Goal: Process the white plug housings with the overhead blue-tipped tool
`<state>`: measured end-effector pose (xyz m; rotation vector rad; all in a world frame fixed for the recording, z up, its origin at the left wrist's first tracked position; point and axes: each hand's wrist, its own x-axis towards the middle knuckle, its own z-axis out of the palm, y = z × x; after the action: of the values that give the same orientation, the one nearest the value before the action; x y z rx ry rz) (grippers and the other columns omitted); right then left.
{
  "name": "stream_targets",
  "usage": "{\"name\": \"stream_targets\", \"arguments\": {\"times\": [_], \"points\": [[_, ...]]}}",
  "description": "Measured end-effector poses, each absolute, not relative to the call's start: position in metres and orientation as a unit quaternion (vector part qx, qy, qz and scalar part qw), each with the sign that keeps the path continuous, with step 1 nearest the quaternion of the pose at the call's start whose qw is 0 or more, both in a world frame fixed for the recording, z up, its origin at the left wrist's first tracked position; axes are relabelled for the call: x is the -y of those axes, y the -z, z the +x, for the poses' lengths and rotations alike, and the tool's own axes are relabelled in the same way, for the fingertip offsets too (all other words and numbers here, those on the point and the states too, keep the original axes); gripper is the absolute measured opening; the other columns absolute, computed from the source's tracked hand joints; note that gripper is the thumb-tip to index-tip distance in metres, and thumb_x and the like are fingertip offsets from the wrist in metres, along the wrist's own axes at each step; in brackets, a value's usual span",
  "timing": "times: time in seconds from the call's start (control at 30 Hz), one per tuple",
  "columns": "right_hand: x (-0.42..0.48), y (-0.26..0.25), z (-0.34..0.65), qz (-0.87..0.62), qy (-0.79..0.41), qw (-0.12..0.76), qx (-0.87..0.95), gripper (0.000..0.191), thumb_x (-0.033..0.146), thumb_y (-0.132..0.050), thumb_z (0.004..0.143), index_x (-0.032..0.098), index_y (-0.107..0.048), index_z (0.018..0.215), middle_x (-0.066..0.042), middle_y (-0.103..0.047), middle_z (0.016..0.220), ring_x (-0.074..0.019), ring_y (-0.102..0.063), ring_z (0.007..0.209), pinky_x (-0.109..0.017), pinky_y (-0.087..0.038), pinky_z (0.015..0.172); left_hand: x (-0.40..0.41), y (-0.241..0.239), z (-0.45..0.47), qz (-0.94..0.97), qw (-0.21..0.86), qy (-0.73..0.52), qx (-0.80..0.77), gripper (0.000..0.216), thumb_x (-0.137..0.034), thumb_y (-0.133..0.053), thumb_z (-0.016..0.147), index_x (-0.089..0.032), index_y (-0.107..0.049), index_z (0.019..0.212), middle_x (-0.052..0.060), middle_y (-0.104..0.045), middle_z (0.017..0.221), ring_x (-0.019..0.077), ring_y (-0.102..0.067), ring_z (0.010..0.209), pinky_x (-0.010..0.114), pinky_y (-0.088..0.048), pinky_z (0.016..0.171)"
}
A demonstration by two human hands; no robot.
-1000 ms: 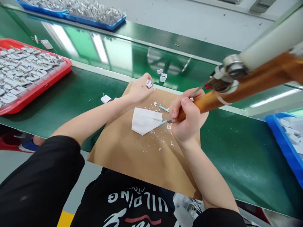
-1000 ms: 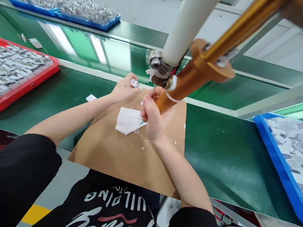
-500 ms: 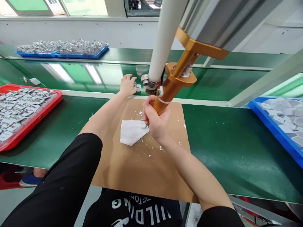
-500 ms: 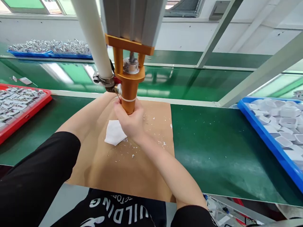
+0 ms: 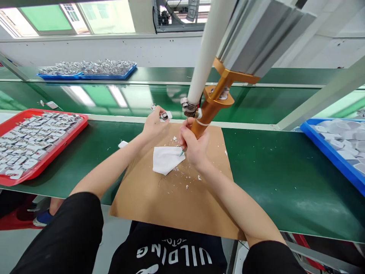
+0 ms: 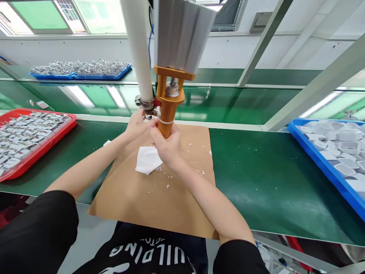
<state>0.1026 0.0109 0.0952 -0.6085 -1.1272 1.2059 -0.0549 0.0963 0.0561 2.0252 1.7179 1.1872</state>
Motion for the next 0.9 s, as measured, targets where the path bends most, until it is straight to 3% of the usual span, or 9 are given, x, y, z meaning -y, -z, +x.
{"name": "stream_targets", "arguments": {"times": [0.23,0.4,0.57,0.7,0.9], "points": [[-0.009,-0.098,0.103,-0.255,-0.494,0.649,0.519,0.014,0.025,-0.059,0.076,0.02,-0.048,0.071,0.009,-0.044,0.044,-0.0049,-0.035,0.035,-0.018,-0.028,0.034,-0.002,-0.023,-0.05,0.698,0.128,-0.426,-0.561,0.026,-0.03,-0.065,0.08,-0.02,-0.054,0.102,0.002,-0.068,0.091,0.0147,-0.064,0.08,0.024,-0.048,0.069],[-0.002,-0.097,0.101,-0.229,-0.505,0.646,0.524,0.013,0.024,-0.059,0.079,0.02,-0.049,0.071,0.008,-0.046,0.044,-0.0056,-0.035,0.034,-0.019,-0.025,0.033,0.006,-0.007,-0.048,0.769,0.082,-0.367,-0.516,0.028,-0.035,-0.065,0.084,-0.023,-0.062,0.109,0.002,-0.071,0.096,0.0179,-0.067,0.092,0.028,-0.051,0.08],[0.005,-0.101,0.099,-0.237,-0.504,0.644,0.525,0.012,0.023,-0.058,0.077,0.019,-0.05,0.069,0.008,-0.045,0.042,-0.0052,-0.033,0.033,-0.019,-0.025,0.034,0.005,0.005,-0.042,0.786,0.122,-0.373,-0.479,0.034,-0.023,-0.068,0.08,-0.023,-0.064,0.114,0.002,-0.071,0.103,0.0151,-0.068,0.09,0.022,-0.055,0.076],[0.007,-0.102,0.1,-0.248,-0.513,0.638,0.518,0.012,0.024,-0.058,0.076,0.02,-0.051,0.067,0.007,-0.044,0.041,-0.0064,-0.034,0.034,-0.021,-0.027,0.035,0.005,0.013,-0.04,0.803,0.164,-0.418,-0.393,0.037,-0.011,-0.063,0.08,-0.021,-0.062,0.116,0.005,-0.067,0.111,0.0159,-0.066,0.099,0.024,-0.055,0.085],[0.0,-0.102,0.101,-0.273,-0.492,0.65,0.511,0.015,0.027,-0.062,0.073,0.02,-0.051,0.065,0.007,-0.044,0.04,-0.0067,-0.034,0.034,-0.022,-0.025,0.035,0.006,0.011,-0.045,0.801,0.194,-0.425,-0.374,0.044,-0.011,-0.061,0.083,-0.021,-0.053,0.125,0.008,-0.061,0.113,0.0176,-0.061,0.1,0.03,-0.054,0.084]]}}
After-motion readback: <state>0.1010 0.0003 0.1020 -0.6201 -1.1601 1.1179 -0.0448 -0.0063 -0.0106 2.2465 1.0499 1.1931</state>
